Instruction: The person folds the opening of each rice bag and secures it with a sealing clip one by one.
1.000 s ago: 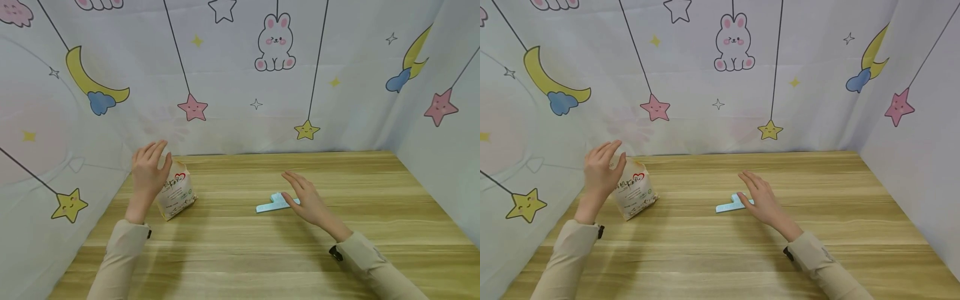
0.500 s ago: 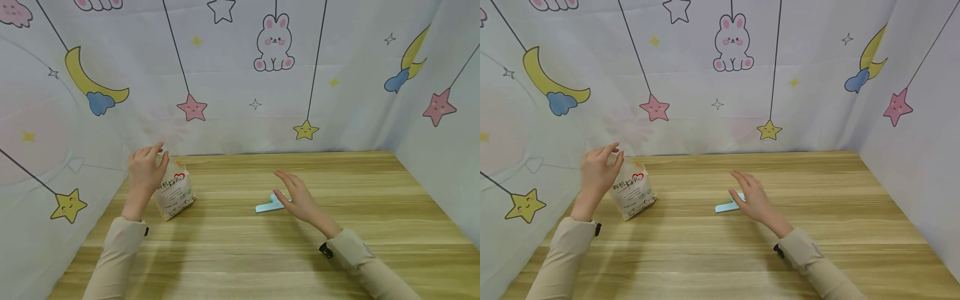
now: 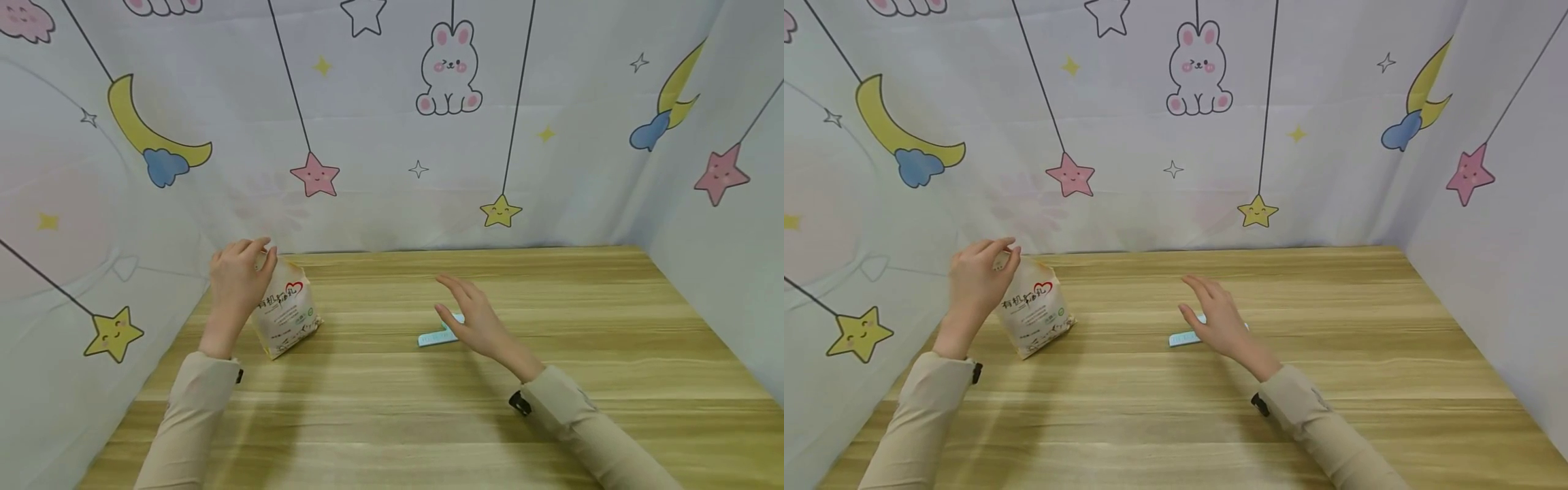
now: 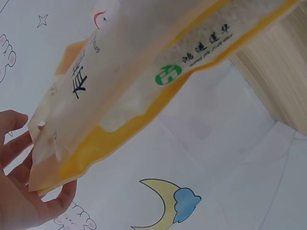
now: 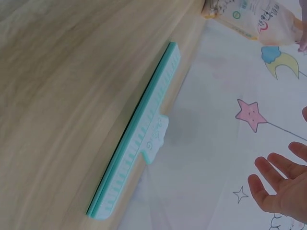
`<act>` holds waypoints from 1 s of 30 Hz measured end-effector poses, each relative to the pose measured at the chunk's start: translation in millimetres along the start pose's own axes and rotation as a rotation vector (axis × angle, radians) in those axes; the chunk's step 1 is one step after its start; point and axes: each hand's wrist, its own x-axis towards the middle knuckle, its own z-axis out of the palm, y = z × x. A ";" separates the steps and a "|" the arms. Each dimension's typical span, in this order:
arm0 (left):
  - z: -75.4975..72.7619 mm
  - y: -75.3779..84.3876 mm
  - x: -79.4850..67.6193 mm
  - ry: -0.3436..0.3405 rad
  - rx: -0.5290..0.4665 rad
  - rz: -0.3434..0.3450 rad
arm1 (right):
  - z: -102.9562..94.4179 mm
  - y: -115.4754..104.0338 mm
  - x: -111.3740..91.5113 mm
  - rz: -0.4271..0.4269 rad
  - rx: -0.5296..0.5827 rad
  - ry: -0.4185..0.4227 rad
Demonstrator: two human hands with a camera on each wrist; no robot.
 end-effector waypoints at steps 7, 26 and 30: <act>-0.1 -1.5 -2.5 -0.024 0.020 0.011 | 6.8 -5.4 8.6 0.010 0.012 -0.029; 1.5 -0.7 -6.4 -0.043 0.040 0.011 | 39.3 -15.6 43.4 0.026 0.146 -0.108; 2.6 -1.9 -6.8 -0.018 0.032 0.015 | 48.2 -20.7 52.5 0.029 0.214 -0.092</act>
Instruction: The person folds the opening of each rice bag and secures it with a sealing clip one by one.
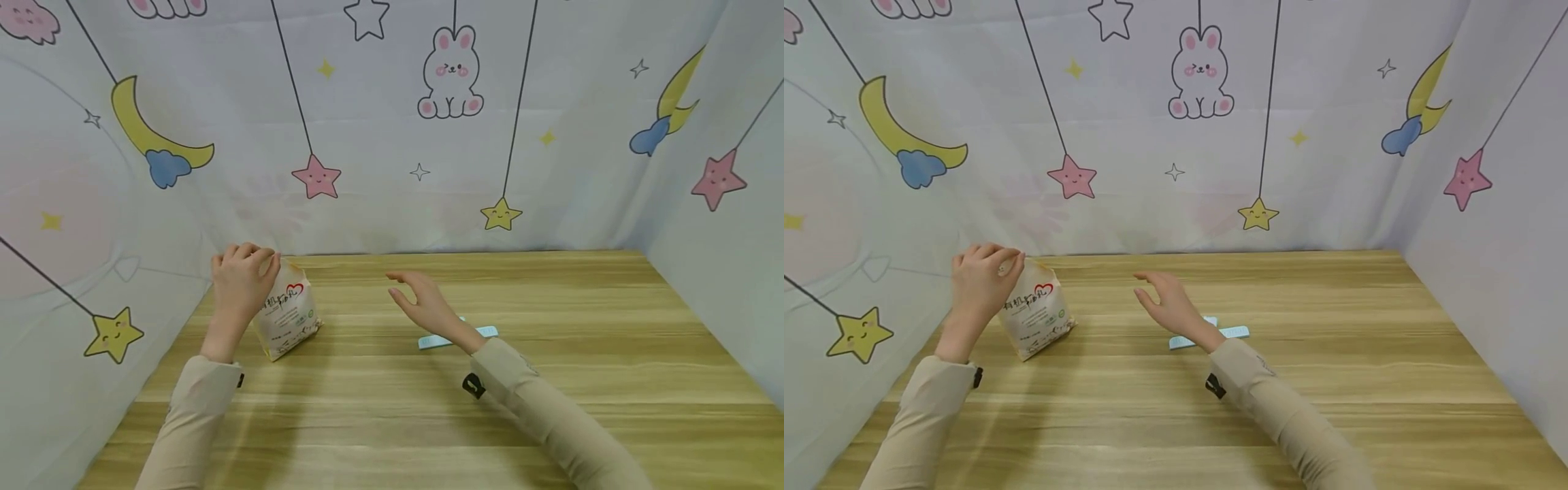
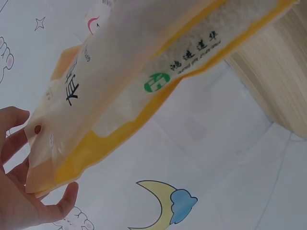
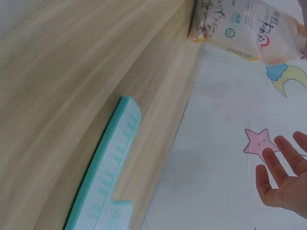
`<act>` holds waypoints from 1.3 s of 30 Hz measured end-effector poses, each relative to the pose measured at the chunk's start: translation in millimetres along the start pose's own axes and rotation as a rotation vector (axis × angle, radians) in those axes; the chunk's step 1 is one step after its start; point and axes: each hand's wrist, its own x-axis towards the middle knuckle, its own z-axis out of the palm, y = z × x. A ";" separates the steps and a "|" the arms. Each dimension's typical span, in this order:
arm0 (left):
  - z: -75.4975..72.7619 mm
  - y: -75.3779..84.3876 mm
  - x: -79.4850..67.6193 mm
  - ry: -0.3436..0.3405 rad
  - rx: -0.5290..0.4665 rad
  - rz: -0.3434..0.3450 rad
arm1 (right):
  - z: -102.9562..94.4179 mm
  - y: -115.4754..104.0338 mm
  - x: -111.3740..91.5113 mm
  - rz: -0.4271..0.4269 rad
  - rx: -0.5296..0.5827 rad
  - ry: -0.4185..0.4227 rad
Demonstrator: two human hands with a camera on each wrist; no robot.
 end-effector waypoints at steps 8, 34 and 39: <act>1.6 0.0 -0.1 0.011 -0.014 -0.006 | 13.6 -11.8 19.2 0.055 0.060 -0.043; 0.5 1.0 0.7 0.010 -0.039 -0.053 | 43.8 -32.9 77.3 0.202 0.203 -0.205; -0.2 0.4 0.8 -0.004 -0.035 -0.060 | 46.5 -34.8 84.3 0.232 0.263 -0.196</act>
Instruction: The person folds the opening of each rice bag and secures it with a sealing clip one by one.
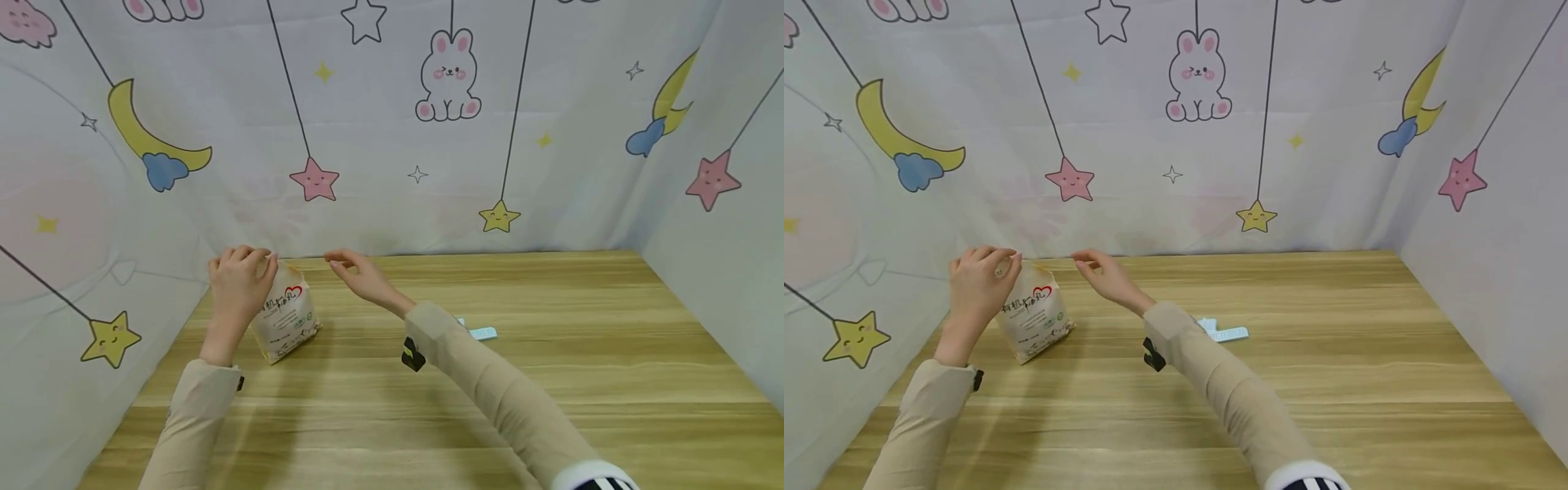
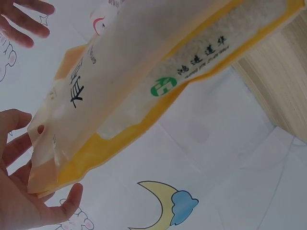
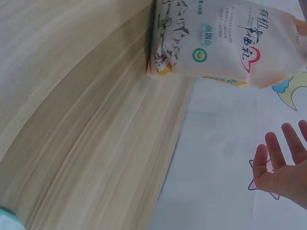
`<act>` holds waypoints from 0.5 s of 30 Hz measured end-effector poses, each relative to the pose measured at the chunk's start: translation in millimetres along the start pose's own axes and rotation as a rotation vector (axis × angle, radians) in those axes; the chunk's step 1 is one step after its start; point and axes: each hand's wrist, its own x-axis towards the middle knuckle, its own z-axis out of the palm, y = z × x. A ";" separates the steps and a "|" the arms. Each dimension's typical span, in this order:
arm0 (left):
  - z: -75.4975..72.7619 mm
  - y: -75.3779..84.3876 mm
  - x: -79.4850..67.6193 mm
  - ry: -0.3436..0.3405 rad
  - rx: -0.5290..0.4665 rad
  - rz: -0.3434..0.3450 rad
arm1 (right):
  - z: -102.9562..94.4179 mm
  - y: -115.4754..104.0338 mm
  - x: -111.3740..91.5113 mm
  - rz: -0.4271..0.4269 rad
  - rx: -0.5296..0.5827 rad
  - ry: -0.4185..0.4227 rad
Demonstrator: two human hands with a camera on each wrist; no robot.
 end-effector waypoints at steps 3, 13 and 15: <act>-0.6 0.2 1.0 -0.004 0.001 -0.009 | 1.0 -1.0 4.6 0.003 0.052 0.000; 0.3 1.5 2.4 -0.032 0.004 -0.006 | 11.2 -6.4 20.6 0.099 0.311 0.007; 0.7 1.3 2.4 -0.028 0.001 -0.006 | 15.2 -8.3 23.4 0.109 0.338 0.007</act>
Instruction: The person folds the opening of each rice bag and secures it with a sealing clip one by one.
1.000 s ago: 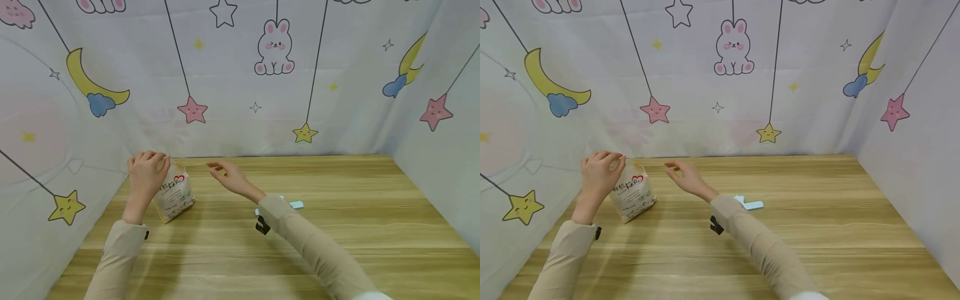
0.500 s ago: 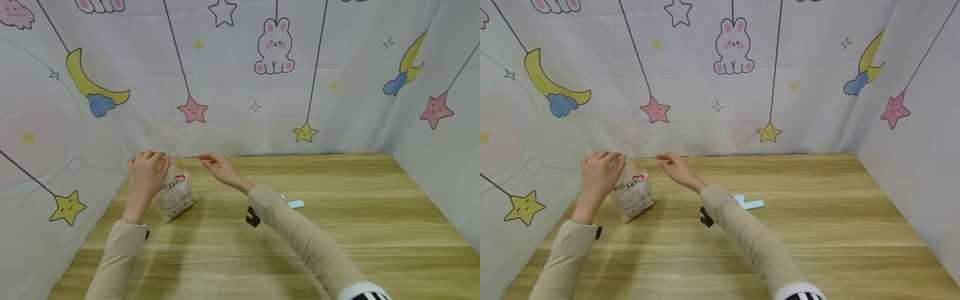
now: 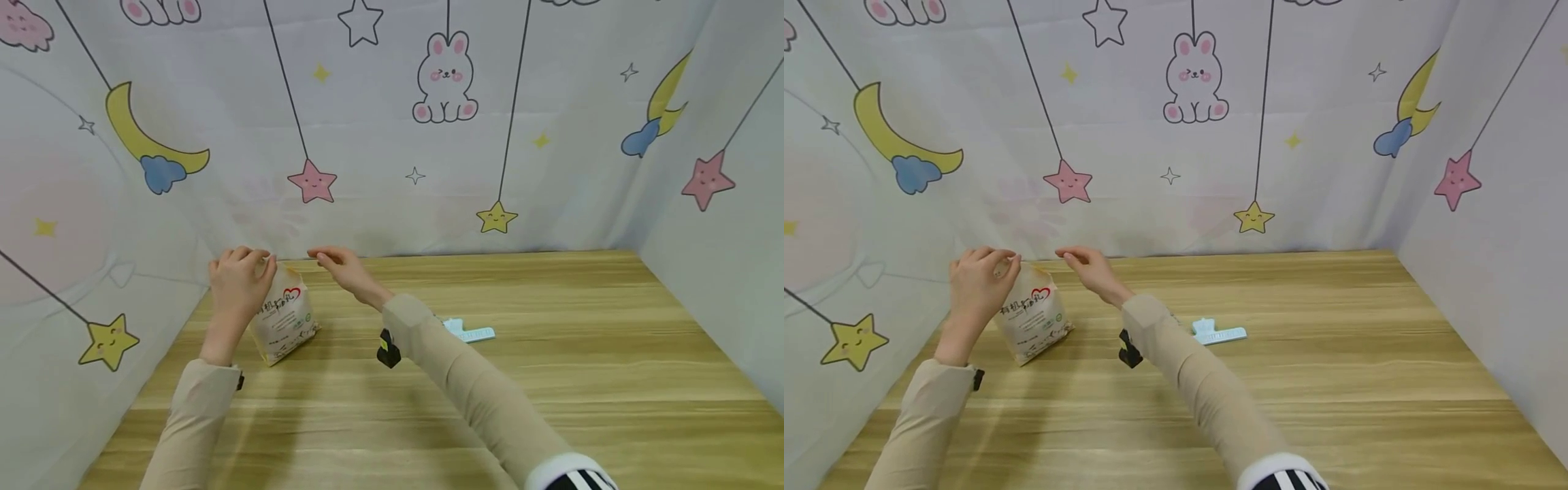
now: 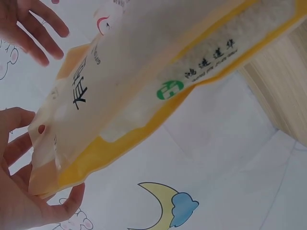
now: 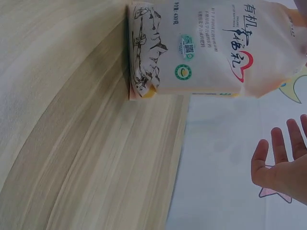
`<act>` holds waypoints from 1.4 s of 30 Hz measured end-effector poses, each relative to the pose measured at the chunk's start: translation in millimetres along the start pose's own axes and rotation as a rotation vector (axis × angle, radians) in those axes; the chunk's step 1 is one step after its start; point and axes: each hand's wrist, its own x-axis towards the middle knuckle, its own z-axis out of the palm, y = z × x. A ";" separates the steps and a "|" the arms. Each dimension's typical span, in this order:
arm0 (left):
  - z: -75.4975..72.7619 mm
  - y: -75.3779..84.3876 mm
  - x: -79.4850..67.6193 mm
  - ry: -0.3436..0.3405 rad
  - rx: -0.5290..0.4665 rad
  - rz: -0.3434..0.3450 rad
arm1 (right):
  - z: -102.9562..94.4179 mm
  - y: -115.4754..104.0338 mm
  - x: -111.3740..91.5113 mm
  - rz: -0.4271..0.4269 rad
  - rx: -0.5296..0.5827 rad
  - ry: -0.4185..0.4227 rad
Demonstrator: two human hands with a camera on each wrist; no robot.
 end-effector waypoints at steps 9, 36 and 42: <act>-1.5 -1.4 -0.2 0.018 -0.023 0.027 | 24.7 1.7 7.0 0.031 0.032 0.019; -14.6 12.5 -6.5 -0.098 0.042 0.056 | 34.8 9.3 5.6 0.076 0.093 0.020; -17.1 14.1 -7.8 -0.119 0.045 0.066 | 35.6 10.1 4.7 0.076 0.089 0.027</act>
